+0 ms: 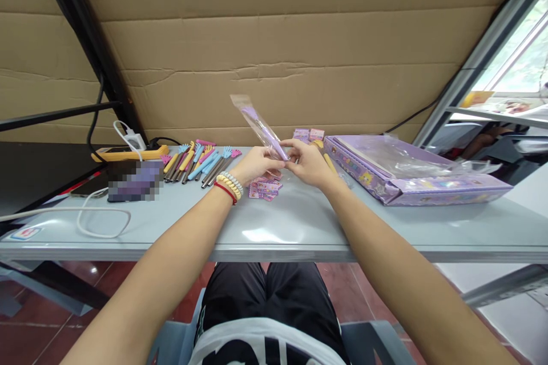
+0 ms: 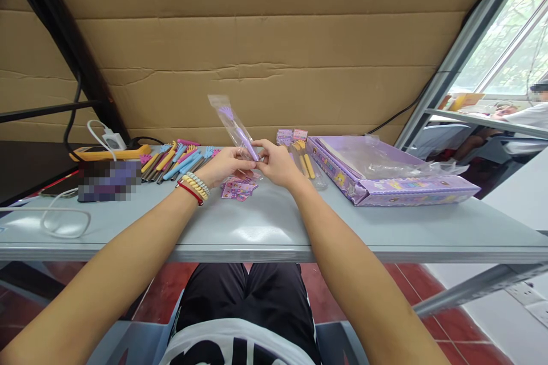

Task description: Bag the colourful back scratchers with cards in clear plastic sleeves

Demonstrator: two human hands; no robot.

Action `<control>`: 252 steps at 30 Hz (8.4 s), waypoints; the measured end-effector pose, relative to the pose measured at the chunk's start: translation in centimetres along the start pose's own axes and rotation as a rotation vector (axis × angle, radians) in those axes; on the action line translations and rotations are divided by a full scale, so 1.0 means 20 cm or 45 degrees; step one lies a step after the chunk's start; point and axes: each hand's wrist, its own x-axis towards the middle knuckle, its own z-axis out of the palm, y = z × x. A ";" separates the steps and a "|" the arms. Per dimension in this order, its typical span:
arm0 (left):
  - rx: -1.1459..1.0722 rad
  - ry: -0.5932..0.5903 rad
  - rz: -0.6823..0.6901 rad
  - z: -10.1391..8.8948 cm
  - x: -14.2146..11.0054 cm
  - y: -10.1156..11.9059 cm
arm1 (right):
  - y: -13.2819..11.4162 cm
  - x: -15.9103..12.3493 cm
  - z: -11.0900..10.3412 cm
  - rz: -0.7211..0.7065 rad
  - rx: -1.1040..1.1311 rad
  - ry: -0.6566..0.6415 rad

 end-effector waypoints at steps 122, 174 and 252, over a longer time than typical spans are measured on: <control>0.452 0.695 0.241 -0.10 0.07 -0.04 | -0.03 0.00 0.06 0.297 -0.125 -0.396; 1.445 0.413 0.219 -0.12 0.05 -0.08 | 0.13 0.02 -0.17 0.360 -0.569 1.025; -0.574 0.651 0.302 -0.31 0.07 0.00 | 0.18 0.02 -0.27 0.764 0.672 0.842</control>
